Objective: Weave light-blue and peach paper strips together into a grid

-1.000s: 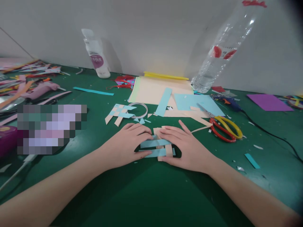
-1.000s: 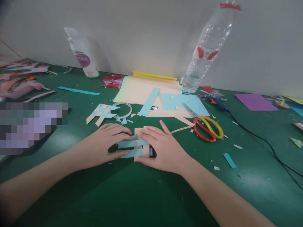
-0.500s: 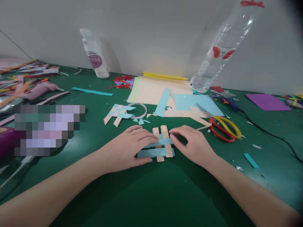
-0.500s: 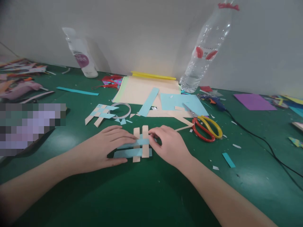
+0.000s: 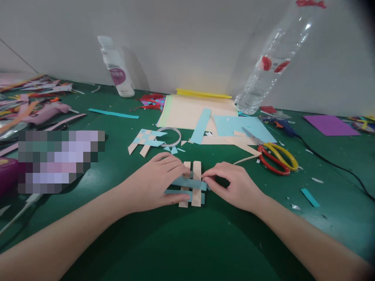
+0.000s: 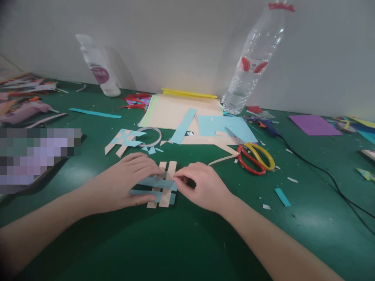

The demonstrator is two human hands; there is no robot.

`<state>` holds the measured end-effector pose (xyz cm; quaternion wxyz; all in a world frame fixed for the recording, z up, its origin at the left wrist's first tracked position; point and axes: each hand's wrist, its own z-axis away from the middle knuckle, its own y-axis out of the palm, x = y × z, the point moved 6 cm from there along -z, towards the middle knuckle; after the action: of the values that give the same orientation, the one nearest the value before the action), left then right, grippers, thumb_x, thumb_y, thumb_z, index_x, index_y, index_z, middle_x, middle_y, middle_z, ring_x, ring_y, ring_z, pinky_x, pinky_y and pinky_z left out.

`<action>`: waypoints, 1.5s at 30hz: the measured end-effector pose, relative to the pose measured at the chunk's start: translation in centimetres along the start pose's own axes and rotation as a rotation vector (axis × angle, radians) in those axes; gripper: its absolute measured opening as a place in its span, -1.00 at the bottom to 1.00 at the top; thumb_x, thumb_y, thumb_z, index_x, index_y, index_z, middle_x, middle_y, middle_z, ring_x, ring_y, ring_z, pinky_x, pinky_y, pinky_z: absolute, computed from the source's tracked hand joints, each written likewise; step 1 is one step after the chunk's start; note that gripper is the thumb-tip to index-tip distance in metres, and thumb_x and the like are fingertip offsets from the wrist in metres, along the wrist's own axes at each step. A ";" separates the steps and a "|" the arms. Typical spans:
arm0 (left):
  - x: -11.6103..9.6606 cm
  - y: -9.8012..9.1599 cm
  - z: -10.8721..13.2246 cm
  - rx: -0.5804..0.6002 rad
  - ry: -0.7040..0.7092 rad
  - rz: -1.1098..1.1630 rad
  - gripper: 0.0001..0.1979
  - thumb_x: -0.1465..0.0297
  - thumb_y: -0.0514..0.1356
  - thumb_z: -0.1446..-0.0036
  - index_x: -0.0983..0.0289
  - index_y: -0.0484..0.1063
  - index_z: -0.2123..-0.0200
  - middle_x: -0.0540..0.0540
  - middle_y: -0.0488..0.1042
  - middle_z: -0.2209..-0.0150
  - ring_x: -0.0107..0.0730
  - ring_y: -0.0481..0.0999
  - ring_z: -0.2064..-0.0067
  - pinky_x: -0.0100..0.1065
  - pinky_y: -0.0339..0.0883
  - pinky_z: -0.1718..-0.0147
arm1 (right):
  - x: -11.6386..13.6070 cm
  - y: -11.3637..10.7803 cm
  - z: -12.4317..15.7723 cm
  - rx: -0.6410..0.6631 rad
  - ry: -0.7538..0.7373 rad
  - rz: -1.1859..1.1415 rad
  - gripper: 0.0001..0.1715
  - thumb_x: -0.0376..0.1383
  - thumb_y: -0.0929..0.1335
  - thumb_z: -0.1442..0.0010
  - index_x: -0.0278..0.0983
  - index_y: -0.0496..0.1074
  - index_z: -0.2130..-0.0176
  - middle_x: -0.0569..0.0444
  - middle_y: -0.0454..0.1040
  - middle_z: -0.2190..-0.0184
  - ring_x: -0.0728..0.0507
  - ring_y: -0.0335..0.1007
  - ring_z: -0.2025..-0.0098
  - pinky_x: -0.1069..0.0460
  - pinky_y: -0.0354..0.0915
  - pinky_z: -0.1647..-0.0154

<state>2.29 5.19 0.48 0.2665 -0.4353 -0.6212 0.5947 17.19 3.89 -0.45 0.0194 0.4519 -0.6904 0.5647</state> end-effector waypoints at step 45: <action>0.7 -0.7 0.3 0.012 -0.019 0.028 -0.80 0.28 0.10 -0.19 0.18 0.43 0.16 -0.02 0.52 0.30 -0.32 0.44 0.27 -0.20 0.09 0.04 | -0.1 0.8 0.2 0.169 -0.123 0.120 -0.84 -0.32 0.27 -0.19 -0.28 0.44 0.33 0.11 0.40 0.49 -0.04 0.26 0.40 0.02 0.11 0.37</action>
<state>1.51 5.68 0.99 0.2548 -0.4365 -0.6139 0.6063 16.76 3.77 -1.19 -0.0949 0.4435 -0.6661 0.5921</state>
